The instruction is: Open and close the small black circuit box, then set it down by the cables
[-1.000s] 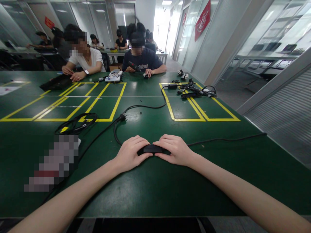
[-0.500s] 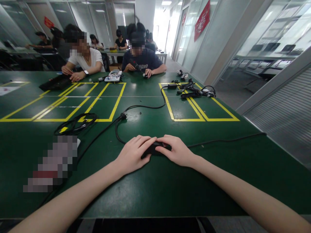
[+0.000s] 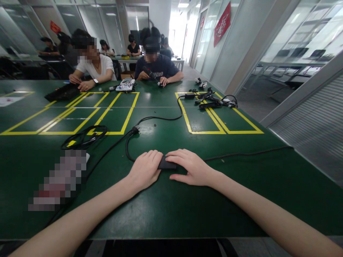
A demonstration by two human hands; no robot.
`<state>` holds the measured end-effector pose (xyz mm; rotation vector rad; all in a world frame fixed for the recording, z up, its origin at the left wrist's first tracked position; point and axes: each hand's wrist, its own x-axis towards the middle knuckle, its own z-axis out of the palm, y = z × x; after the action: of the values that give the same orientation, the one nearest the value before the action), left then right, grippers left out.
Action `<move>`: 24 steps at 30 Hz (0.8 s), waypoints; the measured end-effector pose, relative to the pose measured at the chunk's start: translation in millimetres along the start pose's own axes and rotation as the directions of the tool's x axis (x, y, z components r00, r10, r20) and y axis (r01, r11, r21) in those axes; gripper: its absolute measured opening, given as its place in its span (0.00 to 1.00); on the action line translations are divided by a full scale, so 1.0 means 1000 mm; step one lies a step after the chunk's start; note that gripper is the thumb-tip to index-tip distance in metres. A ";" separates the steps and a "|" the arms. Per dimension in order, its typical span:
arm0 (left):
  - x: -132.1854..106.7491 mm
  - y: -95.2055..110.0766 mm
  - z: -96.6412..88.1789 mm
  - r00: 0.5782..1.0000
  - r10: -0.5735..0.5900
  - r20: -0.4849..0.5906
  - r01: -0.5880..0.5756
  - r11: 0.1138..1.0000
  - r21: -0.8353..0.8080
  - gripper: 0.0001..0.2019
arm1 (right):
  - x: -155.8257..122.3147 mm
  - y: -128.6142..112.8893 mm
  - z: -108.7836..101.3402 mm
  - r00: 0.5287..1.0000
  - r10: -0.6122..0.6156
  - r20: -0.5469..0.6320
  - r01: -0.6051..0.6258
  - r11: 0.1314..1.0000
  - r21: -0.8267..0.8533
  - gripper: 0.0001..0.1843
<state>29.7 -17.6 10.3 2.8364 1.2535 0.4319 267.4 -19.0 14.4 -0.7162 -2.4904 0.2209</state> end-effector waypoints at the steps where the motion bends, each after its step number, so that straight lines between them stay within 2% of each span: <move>1: 0.000 -0.001 -0.001 1.000 -0.001 0.005 0.001 1.000 -0.006 0.10 | 0.000 0.001 -0.001 0.998 -0.052 0.021 0.053 0.997 -0.051 0.23; 4: 0.001 -0.004 -0.002 1.000 0.009 0.013 -0.008 0.999 -0.035 0.09 | 0.000 0.003 0.001 0.995 -0.093 0.021 0.095 0.982 -0.160 0.19; 7: 0.001 -0.009 0.000 1.000 0.027 0.005 -0.026 0.997 -0.076 0.09 | -0.001 0.004 0.005 0.998 -0.070 -0.003 0.069 0.987 -0.145 0.17; 10: 0.001 -0.014 0.001 0.999 0.039 -0.020 -0.041 0.993 -0.108 0.12 | -0.003 0.005 0.007 0.998 0.060 -0.025 -0.057 0.994 0.095 0.17; 11: 0.001 -0.016 0.000 0.998 0.042 -0.047 -0.047 0.993 -0.108 0.15 | -0.003 0.006 0.005 0.991 0.133 -0.025 -0.125 0.969 0.214 0.17; 13: 0.000 -0.019 -0.005 0.988 0.049 -0.146 -0.061 0.995 -0.081 0.22 | -0.003 0.009 0.000 0.957 0.289 -0.007 -0.256 0.860 0.441 0.17; 15: 0.000 -0.022 -0.011 0.953 0.061 -0.297 -0.071 0.997 -0.022 0.26 | -0.002 0.017 -0.009 0.908 0.418 0.019 -0.343 0.718 0.606 0.20; 17: -0.001 -0.024 -0.018 0.895 0.061 -0.442 -0.054 0.998 0.028 0.26 | -0.003 0.027 -0.021 0.847 0.531 0.013 -0.375 0.581 0.723 0.23; 19: -0.003 -0.026 -0.022 0.862 0.082 -0.500 -0.087 0.996 0.013 0.26 | -0.005 0.039 -0.034 0.756 0.654 -0.043 -0.361 0.470 0.805 0.22; 21: -0.004 -0.027 -0.021 0.871 0.093 -0.483 -0.125 0.992 -0.035 0.22 | -0.009 0.052 -0.049 0.642 0.756 -0.123 -0.302 0.398 0.866 0.21; 24: -0.005 -0.029 -0.014 0.921 0.140 -0.364 -0.197 0.973 -0.124 0.13 | -0.021 0.075 -0.070 0.469 0.833 -0.295 -0.141 0.400 0.906 0.22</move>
<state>2.1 -2.9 18.6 2.8216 0.9558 1.0387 353.3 34.3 42.4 -0.9445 -1.0240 1.0147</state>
